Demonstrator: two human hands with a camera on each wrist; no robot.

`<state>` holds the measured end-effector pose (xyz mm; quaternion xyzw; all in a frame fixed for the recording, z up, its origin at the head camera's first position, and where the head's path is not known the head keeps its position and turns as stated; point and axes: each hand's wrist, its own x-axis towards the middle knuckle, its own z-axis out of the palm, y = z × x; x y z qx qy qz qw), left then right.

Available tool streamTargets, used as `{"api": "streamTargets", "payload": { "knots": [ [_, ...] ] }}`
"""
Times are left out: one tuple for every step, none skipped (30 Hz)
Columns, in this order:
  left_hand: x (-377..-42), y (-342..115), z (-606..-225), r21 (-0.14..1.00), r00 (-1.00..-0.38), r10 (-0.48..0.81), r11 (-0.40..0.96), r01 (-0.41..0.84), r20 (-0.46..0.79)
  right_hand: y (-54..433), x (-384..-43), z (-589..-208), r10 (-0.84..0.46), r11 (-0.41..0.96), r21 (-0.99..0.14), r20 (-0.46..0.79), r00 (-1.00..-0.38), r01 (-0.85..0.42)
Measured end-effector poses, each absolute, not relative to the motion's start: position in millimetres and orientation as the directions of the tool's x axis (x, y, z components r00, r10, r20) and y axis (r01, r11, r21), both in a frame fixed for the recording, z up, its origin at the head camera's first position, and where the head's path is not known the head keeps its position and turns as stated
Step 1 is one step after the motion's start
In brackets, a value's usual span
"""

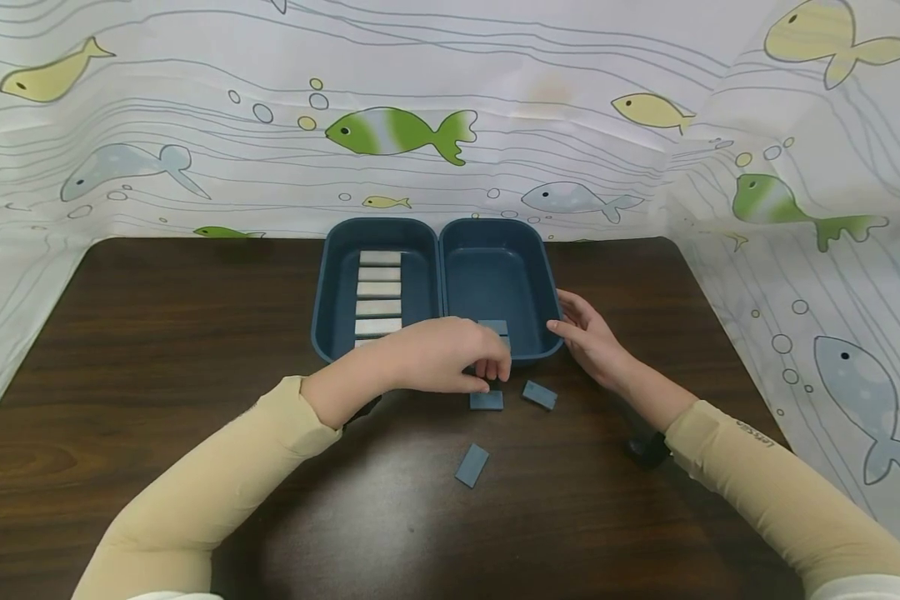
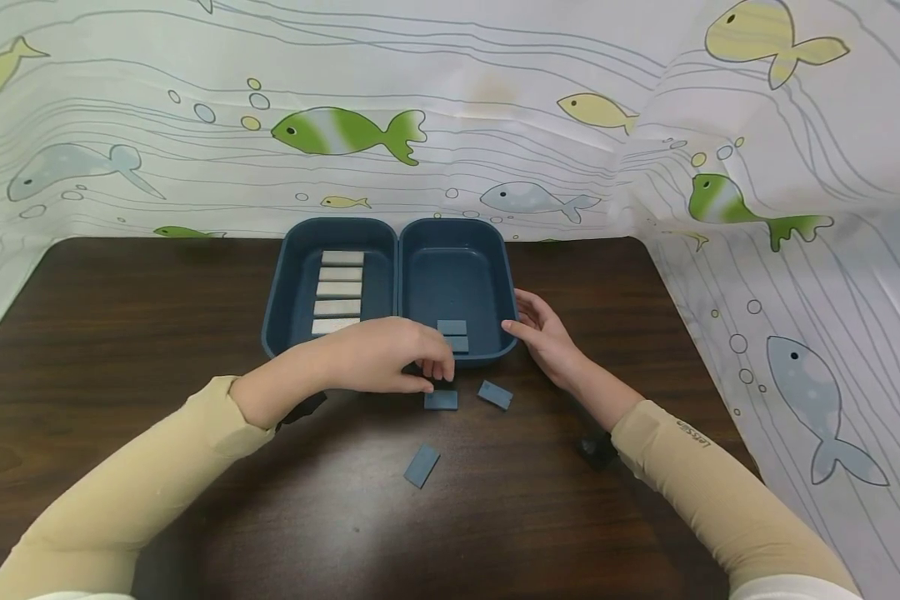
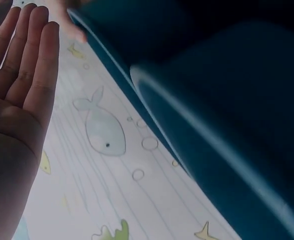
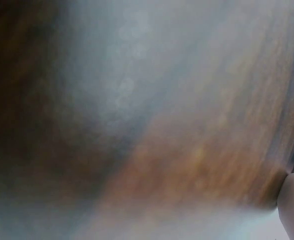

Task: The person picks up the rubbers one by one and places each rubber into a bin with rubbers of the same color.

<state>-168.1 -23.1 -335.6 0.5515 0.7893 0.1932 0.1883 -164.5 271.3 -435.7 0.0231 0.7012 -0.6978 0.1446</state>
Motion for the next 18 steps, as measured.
{"api": "streamTargets", "payload": {
  "knots": [
    [-166.4, -22.5, -337.7, 0.525, -0.314, 0.946, 0.31, 0.792, -0.084, 271.4, -164.6, -435.6, -0.169, 0.028, -0.971, -0.237, -0.957, 0.235],
    [-164.6, -22.0, -339.1, 0.536, -0.306, 0.948, 0.303, 0.788, -0.086, 271.4, -164.6, -435.1, -0.17, 0.033, -0.971, -0.238, -0.956, 0.236],
    [-162.8, -21.3, -340.4, 0.543, -0.297, 0.951, 0.296, 0.786, -0.088, 271.4, -164.6, -434.8, -0.169, 0.036, -0.971, -0.24, -0.956, 0.238],
    [-161.1, -20.5, -342.0, 0.546, -0.289, 0.953, 0.291, 0.786, -0.092, 271.4, -164.6, -434.5, -0.17, 0.04, -0.97, -0.243, -0.955, 0.239],
    [-159.3, -19.7, -343.6, 0.547, -0.284, 0.954, 0.288, 0.786, -0.095, 271.5, -164.6, -434.3, -0.17, 0.046, -0.97, -0.244, -0.955, 0.239],
    [-157.6, -18.9, -345.1, 0.547, -0.277, 0.956, 0.284, 0.787, -0.097, 271.7, -164.5, -434.4, -0.171, 0.049, -0.969, -0.245, -0.954, 0.24],
    [-156.0, -18.2, -346.6, 0.547, -0.271, 0.957, 0.282, 0.789, -0.102, 271.7, -164.5, -434.5, -0.171, 0.05, -0.969, -0.246, -0.954, 0.241],
    [-154.2, -17.5, -347.6, 0.545, -0.267, 0.958, 0.282, 0.79, -0.108, 271.6, -164.4, -434.8, -0.171, 0.047, -0.969, -0.246, -0.954, 0.241],
    [-152.7, -16.9, -349.1, 0.543, -0.264, 0.958, 0.283, 0.791, -0.114, 271.6, -164.4, -435.1, -0.17, 0.045, -0.969, -0.245, -0.954, 0.241],
    [-151.3, -16.4, -350.7, 0.54, -0.263, 0.957, 0.285, 0.792, -0.12, 271.5, -164.5, -435.2, -0.171, 0.045, -0.97, -0.244, -0.955, 0.24],
    [-150.0, -15.9, -352.1, 0.54, -0.26, 0.957, 0.286, 0.792, -0.126, 271.6, -164.5, -435.7, -0.171, 0.042, -0.97, -0.243, -0.955, 0.24],
    [-149.0, -15.4, -353.5, 0.539, -0.254, 0.958, 0.284, 0.793, -0.131, 271.6, -164.5, -436.0, -0.17, 0.039, -0.97, -0.244, -0.955, 0.24],
    [-148.0, -14.9, -355.1, 0.539, -0.25, 0.958, 0.284, 0.793, -0.137, 271.5, -164.6, -436.1, -0.171, 0.038, -0.97, -0.243, -0.955, 0.24],
    [-147.2, -14.4, -356.9, 0.54, -0.246, 0.959, 0.282, 0.793, -0.139, 271.4, -164.6, -436.0, -0.171, 0.038, -0.97, -0.242, -0.955, 0.239],
    [-146.6, -13.8, -358.8, 0.541, -0.241, 0.96, 0.279, 0.794, -0.141, 271.4, -164.6, -435.9, -0.172, 0.04, -0.97, -0.241, -0.955, 0.238],
    [-146.0, -13.2, -360.7, 0.541, -0.237, 0.961, 0.276, 0.795, -0.142, 271.5, -164.6, -436.1, -0.173, 0.04, -0.971, -0.24, -0.955, 0.237],
    [-145.5, -12.6, -362.4, 0.542, -0.231, 0.962, 0.272, 0.795, -0.144, 271.6, -164.6, -436.2, -0.173, 0.042, -0.971, -0.24, -0.955, 0.236],
    [-145.0, -12.2, -364.2, 0.543, -0.228, 0.963, 0.271, 0.795, -0.146, 271.6, -164.6, -436.2, -0.175, 0.043, -0.971, -0.238, -0.955, 0.234]
  ]
}}
